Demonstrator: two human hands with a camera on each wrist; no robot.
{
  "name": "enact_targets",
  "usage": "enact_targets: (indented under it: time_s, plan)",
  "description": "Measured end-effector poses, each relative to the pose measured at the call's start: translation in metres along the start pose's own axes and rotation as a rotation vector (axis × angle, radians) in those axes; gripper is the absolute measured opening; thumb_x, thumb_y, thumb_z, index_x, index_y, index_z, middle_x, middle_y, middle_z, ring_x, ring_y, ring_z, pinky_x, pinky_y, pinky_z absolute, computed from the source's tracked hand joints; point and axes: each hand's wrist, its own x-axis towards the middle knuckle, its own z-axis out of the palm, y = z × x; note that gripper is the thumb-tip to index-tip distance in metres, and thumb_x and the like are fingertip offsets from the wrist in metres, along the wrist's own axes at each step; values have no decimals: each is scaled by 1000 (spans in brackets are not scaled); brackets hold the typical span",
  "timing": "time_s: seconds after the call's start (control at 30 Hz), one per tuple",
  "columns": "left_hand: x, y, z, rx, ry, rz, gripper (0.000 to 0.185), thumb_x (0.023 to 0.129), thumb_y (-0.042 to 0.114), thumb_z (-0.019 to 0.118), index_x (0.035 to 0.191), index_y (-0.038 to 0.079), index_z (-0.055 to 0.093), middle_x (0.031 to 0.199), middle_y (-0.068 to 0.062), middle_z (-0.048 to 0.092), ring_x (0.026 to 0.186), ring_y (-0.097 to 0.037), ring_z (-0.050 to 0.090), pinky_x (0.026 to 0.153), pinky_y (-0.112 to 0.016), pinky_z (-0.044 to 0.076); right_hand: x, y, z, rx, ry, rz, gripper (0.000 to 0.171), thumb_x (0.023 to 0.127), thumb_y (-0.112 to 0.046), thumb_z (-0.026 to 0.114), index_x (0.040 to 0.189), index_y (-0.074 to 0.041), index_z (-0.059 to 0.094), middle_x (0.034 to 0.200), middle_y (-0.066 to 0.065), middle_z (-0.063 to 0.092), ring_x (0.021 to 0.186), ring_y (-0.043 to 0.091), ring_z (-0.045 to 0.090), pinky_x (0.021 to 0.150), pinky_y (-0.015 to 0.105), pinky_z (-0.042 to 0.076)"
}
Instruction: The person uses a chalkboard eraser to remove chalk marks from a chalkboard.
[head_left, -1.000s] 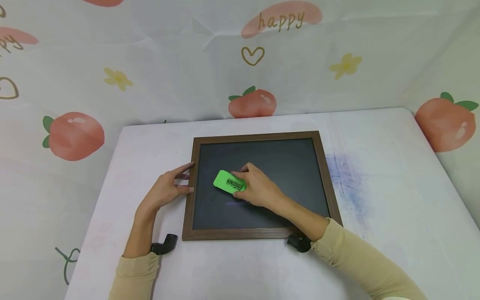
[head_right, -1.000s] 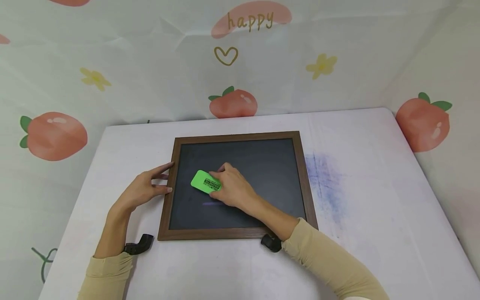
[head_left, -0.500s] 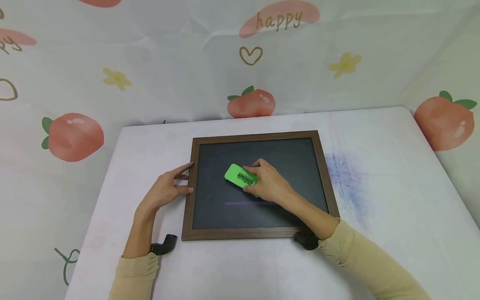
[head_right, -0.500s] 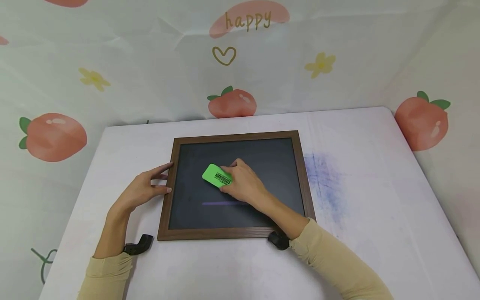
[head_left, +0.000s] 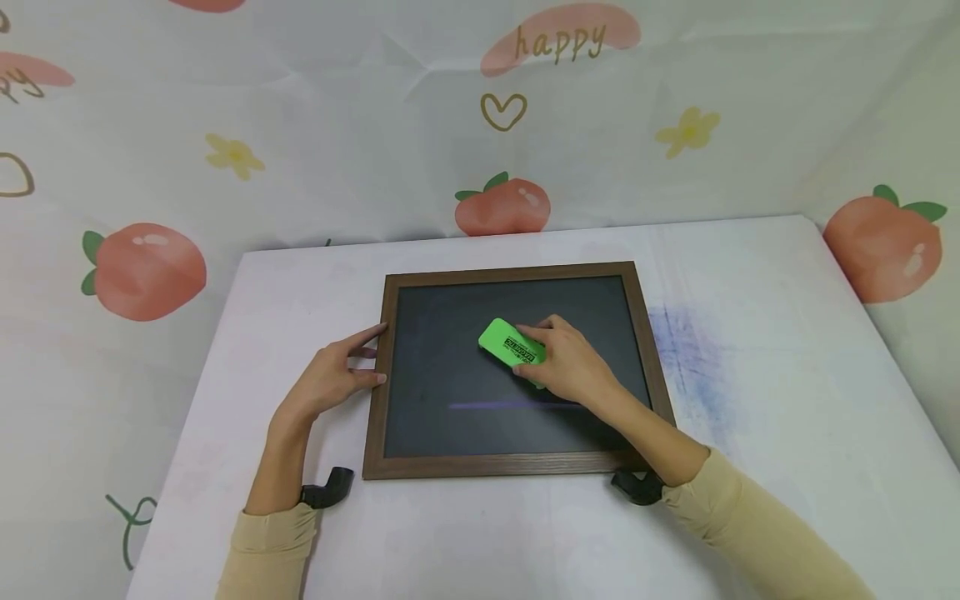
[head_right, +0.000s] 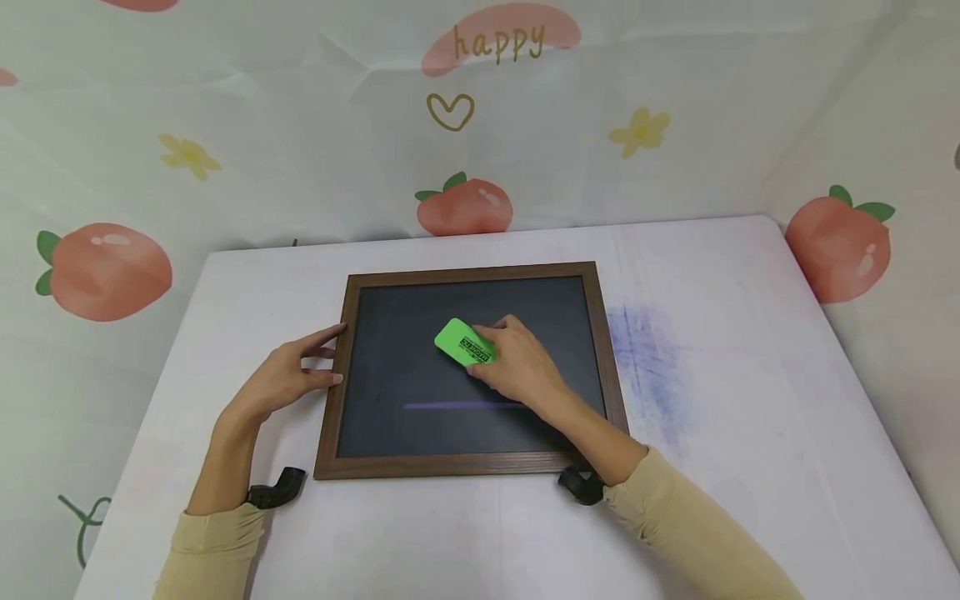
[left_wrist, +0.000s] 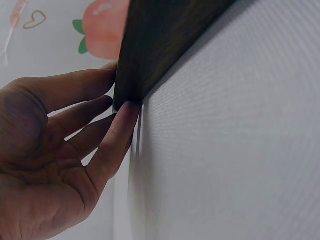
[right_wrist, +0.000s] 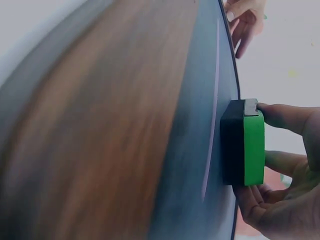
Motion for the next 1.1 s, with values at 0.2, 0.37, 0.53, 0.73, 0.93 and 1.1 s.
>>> enact_targets:
  time_s: [0.2,0.37,0.53,0.73,0.93,1.1]
  plan:
    - [0,1,0,6,0,0,76,87,8,73,154,16,39,132,-24,59,126,-43,51,95,-58,42,-7,15,-9,13,40,35,65,83,-29,80,141,-9,57,115,14,59,85,23,53,68,34,43]
    - [0,1,0,5,2,3,76,87,8,73,154,16,39,132,-24,58,126,-43,51,95,-58,42,-11,25,-12,48,64,63,66,83,-28,80,142,-11,56,115,14,60,84,23,54,68,35,44]
    - [0,1,0,6,2,4,76,87,8,73,154,16,39,132,-24,58,125,-43,52,94,-57,43,-15,33,-14,57,91,68,67,84,-29,79,144,-14,54,119,14,61,84,23,54,69,35,43]
    - [0,1,0,2,3,0,76,87,8,73,154,16,39,132,-24,58,124,-43,52,94,-57,43,-21,41,-18,43,102,83,66,85,-30,78,145,-14,53,123,16,61,84,24,54,69,35,42]
    - [-2,0,0,0,2,-7,75,87,9,72,154,16,38,132,-25,58,123,-44,53,93,-55,44,-29,47,-23,41,110,97,67,86,-30,78,145,-11,52,122,17,60,85,25,57,69,36,44]
    - [-2,0,1,1,1,-4,75,87,9,72,154,16,38,132,-25,58,123,-44,53,92,-54,45,-37,53,-26,49,136,117,67,86,-27,78,145,-9,52,118,20,59,88,28,60,67,36,44]
